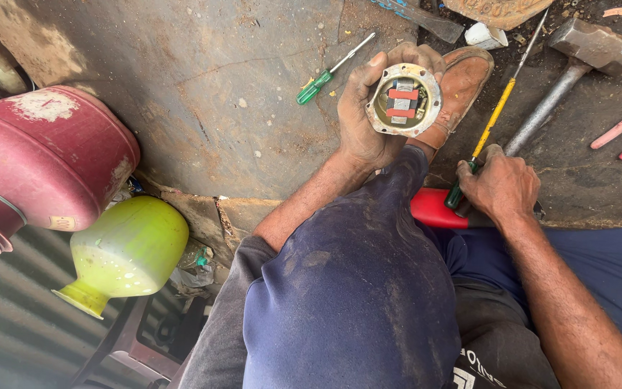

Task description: The person disassembles and cleans small mechanical components on the floor, using a screwdriver, pliers, and an angle grinder to remove material and separate parts before reassembling a metal assembly.

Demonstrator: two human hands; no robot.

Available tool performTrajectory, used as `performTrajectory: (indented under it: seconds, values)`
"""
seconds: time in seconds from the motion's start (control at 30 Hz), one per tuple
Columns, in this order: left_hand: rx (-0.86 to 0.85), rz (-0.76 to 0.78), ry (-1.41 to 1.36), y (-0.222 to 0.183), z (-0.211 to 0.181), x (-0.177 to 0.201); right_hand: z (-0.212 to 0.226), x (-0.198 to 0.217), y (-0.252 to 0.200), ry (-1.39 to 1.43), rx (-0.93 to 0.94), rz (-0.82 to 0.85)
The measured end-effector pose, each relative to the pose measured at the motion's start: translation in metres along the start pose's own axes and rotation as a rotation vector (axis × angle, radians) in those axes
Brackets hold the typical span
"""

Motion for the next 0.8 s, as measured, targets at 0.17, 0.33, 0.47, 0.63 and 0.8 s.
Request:
performTrajectory:
  seconds: [0.17,0.33,0.47,0.63,0.8]
  values:
    - [-0.019,-0.023,0.044,0.001,0.001,0.005,0.0,-0.006,0.0,-0.006,-0.002,0.042]
    - [-0.036,0.016,0.134,0.0,-0.004,-0.002,0.001,-0.005,0.002,-0.057,0.031,-0.012]
    - [0.03,-0.041,0.156,0.001,-0.001,-0.003,0.002,-0.004,0.0,-0.069,0.038,-0.018]
    - [0.123,-0.012,0.237,0.005,0.007,0.001,0.005,0.003,-0.001,-0.068,0.036,-0.026]
    - [-0.199,0.153,1.246,0.018,-0.003,-0.02,0.009,0.012,-0.003,-0.044,0.045,-0.096]
Point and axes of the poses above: each hand's wrist, its own y-axis towards the middle knuckle, its own x-axis out of the back of the hand, z = x × y, the point moved 8 cm from there along y, towards the middle knuckle, and after that the axes turned 13 degrees about -y, right-handed, at the moved point
